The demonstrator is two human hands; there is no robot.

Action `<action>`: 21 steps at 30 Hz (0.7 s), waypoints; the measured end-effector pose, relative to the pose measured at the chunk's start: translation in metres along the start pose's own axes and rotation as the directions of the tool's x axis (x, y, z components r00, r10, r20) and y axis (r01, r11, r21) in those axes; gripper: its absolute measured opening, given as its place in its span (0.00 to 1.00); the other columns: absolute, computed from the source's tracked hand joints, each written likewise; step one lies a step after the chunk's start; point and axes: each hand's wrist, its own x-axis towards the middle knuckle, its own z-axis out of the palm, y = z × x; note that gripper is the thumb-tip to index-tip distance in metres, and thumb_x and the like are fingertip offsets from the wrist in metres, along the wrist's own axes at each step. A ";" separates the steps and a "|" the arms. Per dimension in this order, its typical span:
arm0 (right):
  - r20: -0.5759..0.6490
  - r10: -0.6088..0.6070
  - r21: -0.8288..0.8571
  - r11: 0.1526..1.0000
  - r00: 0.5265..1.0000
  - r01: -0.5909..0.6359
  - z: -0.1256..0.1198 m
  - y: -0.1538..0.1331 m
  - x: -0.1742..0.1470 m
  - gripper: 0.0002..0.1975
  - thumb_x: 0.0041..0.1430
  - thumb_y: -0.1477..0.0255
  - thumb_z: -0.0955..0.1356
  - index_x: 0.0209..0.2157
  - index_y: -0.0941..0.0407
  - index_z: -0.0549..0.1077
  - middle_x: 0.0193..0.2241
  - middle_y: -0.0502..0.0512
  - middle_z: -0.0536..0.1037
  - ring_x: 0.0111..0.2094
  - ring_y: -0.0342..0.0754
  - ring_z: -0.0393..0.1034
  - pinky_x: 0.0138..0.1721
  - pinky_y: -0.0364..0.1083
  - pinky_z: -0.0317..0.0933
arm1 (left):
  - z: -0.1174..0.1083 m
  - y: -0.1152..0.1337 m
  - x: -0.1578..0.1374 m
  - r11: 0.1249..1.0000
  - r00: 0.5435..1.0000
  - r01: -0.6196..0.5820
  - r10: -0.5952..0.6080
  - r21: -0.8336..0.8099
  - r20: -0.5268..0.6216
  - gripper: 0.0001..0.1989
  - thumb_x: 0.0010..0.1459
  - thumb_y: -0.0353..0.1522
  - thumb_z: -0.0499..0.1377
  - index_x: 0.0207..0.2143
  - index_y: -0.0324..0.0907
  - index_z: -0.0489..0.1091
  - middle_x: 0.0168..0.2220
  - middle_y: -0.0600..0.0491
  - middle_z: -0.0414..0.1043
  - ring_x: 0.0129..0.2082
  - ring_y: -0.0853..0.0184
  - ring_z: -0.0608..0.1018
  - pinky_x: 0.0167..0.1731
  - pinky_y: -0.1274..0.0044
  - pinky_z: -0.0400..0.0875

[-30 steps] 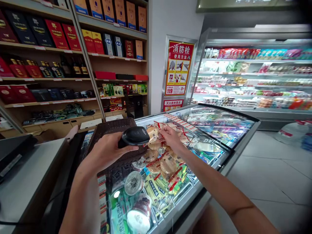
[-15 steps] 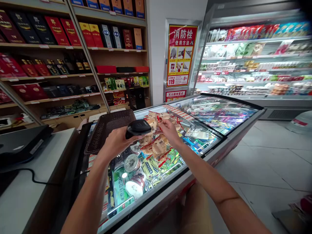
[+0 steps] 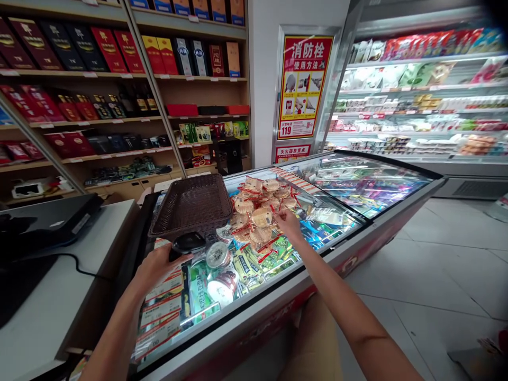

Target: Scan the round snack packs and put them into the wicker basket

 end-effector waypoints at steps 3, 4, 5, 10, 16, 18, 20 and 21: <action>0.026 -0.066 -0.102 0.992 0.997 0.068 -0.001 0.006 -0.006 0.12 0.55 0.60 0.67 0.32 0.55 0.71 0.29 0.55 0.78 0.31 0.50 0.73 0.35 0.48 0.67 | 0.011 -0.010 -0.010 0.990 0.995 0.087 -0.091 0.111 0.033 0.28 0.56 0.54 0.52 0.46 0.44 0.72 0.46 0.41 0.79 0.49 0.46 0.79 0.39 0.68 0.70; 0.035 -0.077 -0.130 0.988 0.996 0.081 -0.002 0.006 -0.009 0.13 0.55 0.59 0.66 0.32 0.55 0.71 0.29 0.55 0.78 0.31 0.50 0.73 0.36 0.48 0.67 | 0.014 -0.010 -0.013 0.985 0.993 0.115 -0.117 0.128 0.011 0.28 0.57 0.54 0.51 0.47 0.43 0.71 0.48 0.40 0.78 0.50 0.45 0.78 0.39 0.67 0.70; 0.038 -0.089 -0.161 0.982 0.995 0.094 -0.002 0.007 -0.013 0.13 0.56 0.59 0.66 0.32 0.55 0.71 0.29 0.55 0.78 0.32 0.51 0.73 0.37 0.49 0.66 | 0.017 -0.010 -0.017 0.981 0.991 0.137 -0.136 0.135 -0.015 0.28 0.58 0.53 0.50 0.48 0.43 0.70 0.50 0.39 0.77 0.50 0.44 0.77 0.39 0.66 0.71; 0.015 -0.185 -0.253 0.950 0.983 0.183 -0.003 0.010 -0.029 0.18 0.59 0.57 0.62 0.35 0.57 0.73 0.33 0.60 0.79 0.37 0.53 0.73 0.44 0.52 0.65 | 0.025 -0.006 -0.023 0.976 0.985 0.173 -0.168 0.132 -0.050 0.25 0.60 0.51 0.50 0.48 0.43 0.69 0.53 0.40 0.74 0.52 0.45 0.76 0.40 0.65 0.71; -0.030 -0.251 -0.260 0.937 0.968 0.235 -0.008 0.012 -0.042 0.26 0.60 0.51 0.58 0.40 0.59 0.73 0.41 0.68 0.77 0.40 0.57 0.71 0.45 0.55 0.65 | 0.026 -0.005 -0.022 0.972 0.977 0.189 -0.172 0.140 -0.127 0.27 0.60 0.51 0.51 0.54 0.44 0.64 0.56 0.41 0.71 0.53 0.49 0.75 0.40 0.67 0.70; -0.052 -0.270 -0.249 0.936 0.962 0.249 -0.011 0.009 -0.047 0.26 0.61 0.51 0.58 0.40 0.59 0.73 0.41 0.67 0.77 0.41 0.57 0.71 0.46 0.55 0.64 | 0.025 -0.006 -0.022 0.968 0.972 0.200 -0.177 0.149 -0.155 0.28 0.60 0.52 0.51 0.55 0.44 0.63 0.54 0.41 0.72 0.53 0.49 0.74 0.40 0.68 0.70; -0.071 -0.282 -0.244 0.935 0.957 0.257 -0.015 0.006 -0.052 0.25 0.62 0.52 0.59 0.40 0.59 0.72 0.41 0.66 0.77 0.40 0.56 0.70 0.46 0.55 0.64 | 0.025 -0.009 -0.022 0.966 0.968 0.211 -0.186 0.148 -0.166 0.30 0.60 0.53 0.50 0.57 0.44 0.62 0.52 0.41 0.73 0.52 0.49 0.75 0.40 0.68 0.69; -0.076 -0.285 -0.244 0.935 0.956 0.259 -0.017 0.003 -0.054 0.24 0.62 0.52 0.59 0.40 0.58 0.72 0.41 0.66 0.77 0.40 0.55 0.70 0.45 0.54 0.65 | 0.025 -0.011 -0.022 0.966 0.968 0.214 -0.190 0.144 -0.164 0.31 0.60 0.54 0.50 0.57 0.44 0.62 0.52 0.41 0.73 0.52 0.49 0.75 0.40 0.68 0.69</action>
